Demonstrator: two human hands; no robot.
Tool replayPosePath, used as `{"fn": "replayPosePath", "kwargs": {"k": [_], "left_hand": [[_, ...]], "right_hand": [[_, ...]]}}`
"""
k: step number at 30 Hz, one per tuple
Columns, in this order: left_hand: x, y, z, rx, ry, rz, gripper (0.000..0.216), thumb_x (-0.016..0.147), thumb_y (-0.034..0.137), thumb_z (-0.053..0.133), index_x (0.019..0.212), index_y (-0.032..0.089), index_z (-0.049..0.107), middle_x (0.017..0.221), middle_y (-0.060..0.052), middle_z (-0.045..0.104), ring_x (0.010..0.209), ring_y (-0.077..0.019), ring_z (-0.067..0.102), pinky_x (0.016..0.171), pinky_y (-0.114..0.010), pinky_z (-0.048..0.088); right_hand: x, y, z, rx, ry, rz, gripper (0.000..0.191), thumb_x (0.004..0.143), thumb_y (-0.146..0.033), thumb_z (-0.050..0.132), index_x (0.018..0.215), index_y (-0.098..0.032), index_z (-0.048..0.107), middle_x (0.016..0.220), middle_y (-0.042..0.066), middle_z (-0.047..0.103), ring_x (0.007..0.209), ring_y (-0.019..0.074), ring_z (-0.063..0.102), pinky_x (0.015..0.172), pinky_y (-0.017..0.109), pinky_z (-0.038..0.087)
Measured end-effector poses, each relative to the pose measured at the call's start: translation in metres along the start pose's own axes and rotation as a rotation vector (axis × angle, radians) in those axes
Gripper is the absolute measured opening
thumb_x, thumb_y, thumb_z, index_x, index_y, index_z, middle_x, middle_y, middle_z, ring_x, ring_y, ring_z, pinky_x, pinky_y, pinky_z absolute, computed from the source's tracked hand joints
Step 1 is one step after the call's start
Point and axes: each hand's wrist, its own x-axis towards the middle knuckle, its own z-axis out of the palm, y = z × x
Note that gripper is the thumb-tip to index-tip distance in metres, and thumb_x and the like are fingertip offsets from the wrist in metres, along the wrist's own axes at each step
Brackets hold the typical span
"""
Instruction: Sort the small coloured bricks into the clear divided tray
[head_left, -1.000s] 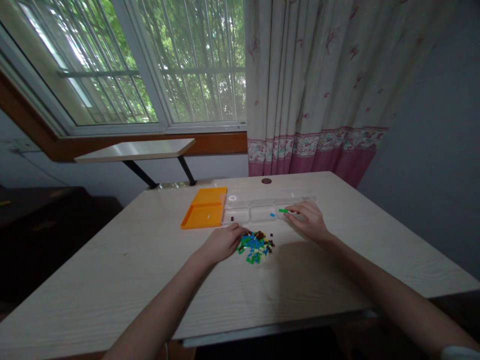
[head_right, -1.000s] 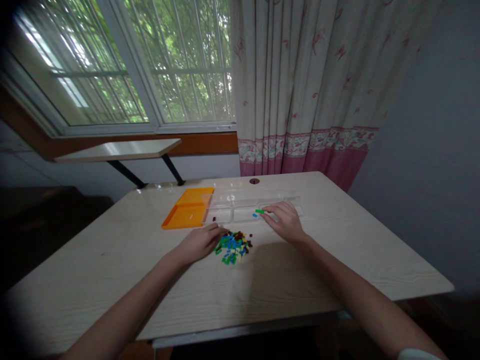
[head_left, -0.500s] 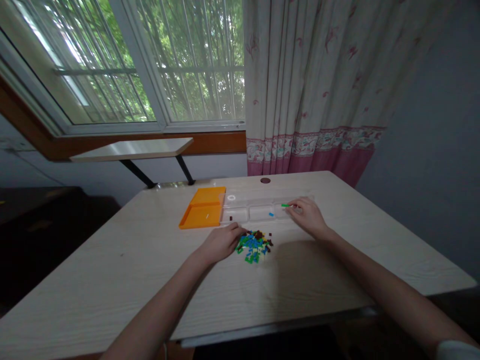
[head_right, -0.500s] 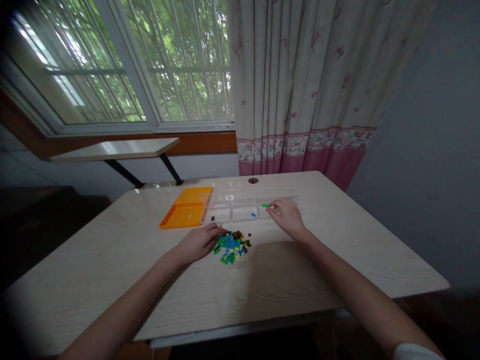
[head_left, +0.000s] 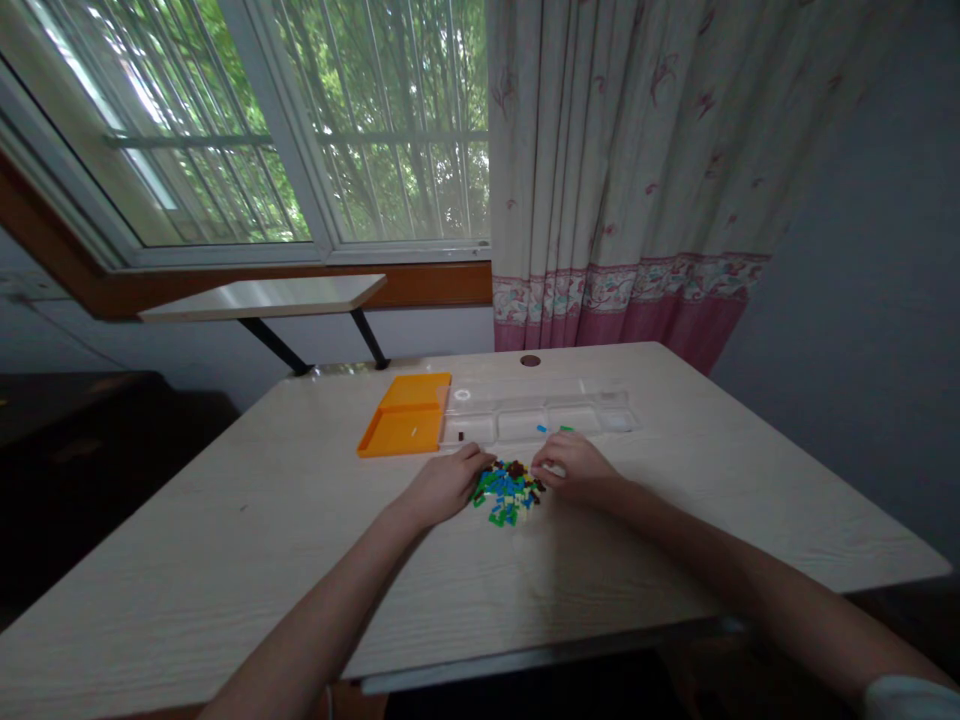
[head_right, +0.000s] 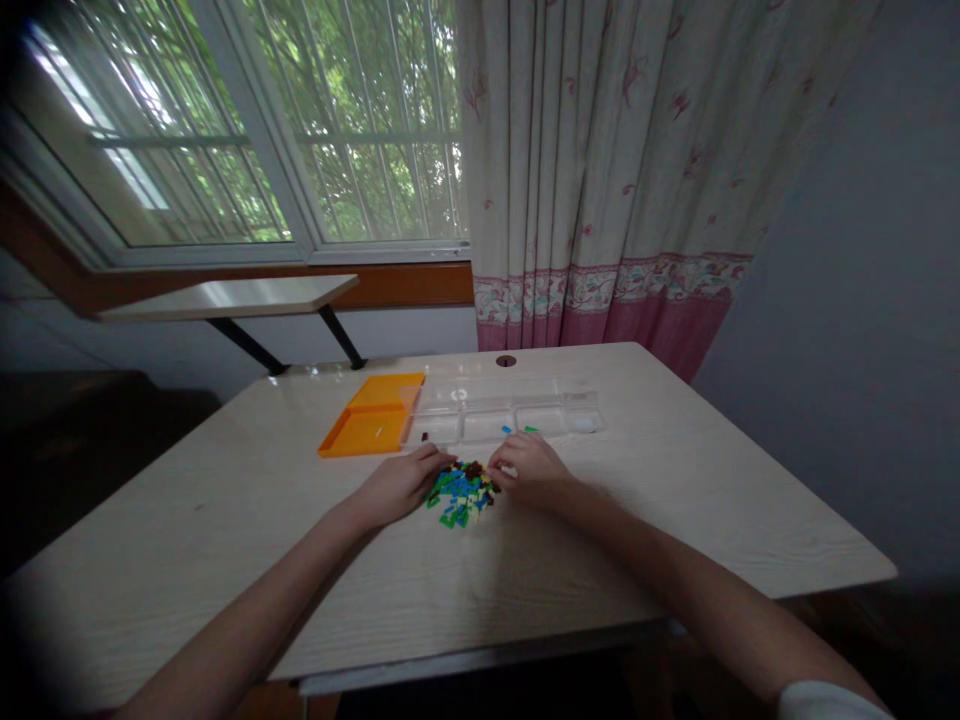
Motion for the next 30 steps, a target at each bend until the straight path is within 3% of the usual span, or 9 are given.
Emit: {"fn": "replayPosePath", "kwargs": {"k": [5,11,18,30], "left_hand": [[0.001,0.002,-0.001,0.027,-0.012,0.008,0.035,0.085,0.017,0.035,0.117,0.024,0.046,0.104,-0.005,0.052,0.085,-0.0169,0.058,0.072,-0.027,0.046],[0.001,0.004,-0.002,0.024,-0.021,0.023,0.036,0.083,0.016,0.037,0.117,0.025,0.047,0.104,-0.004,0.051,0.085,-0.0165,0.057,0.073,-0.026,0.046],[0.002,0.01,-0.005,0.007,-0.018,0.001,0.037,0.081,0.014,0.038,0.116,0.026,0.047,0.105,-0.004,0.05,0.084,-0.0154,0.057,0.073,-0.025,0.045],[0.008,0.036,-0.002,0.035,0.02,0.065,0.039,0.084,0.018,0.038,0.121,0.028,0.043,0.105,-0.004,0.049,0.081,-0.0158,0.057,0.071,-0.027,0.047]], "right_hand": [[-0.002,-0.008,0.005,0.035,-0.068,-0.1,0.01,0.08,-0.022,0.055,0.081,-0.018,0.064,0.076,0.003,0.063,0.074,0.0143,0.054,0.071,0.026,0.038],[-0.001,-0.002,0.004,0.037,-0.052,-0.039,0.01,0.081,-0.022,0.055,0.077,-0.018,0.063,0.077,0.003,0.063,0.076,0.0148,0.054,0.073,0.026,0.039],[0.0,0.005,0.008,0.05,-0.074,0.131,0.008,0.078,-0.022,0.058,0.074,-0.018,0.063,0.073,0.003,0.06,0.072,0.0135,0.054,0.067,0.024,0.04],[0.004,0.005,0.01,0.19,-0.097,0.155,0.009,0.069,-0.014,0.06,0.075,-0.018,0.066,0.072,0.001,0.062,0.069,0.0129,0.056,0.067,0.023,0.042]]}}
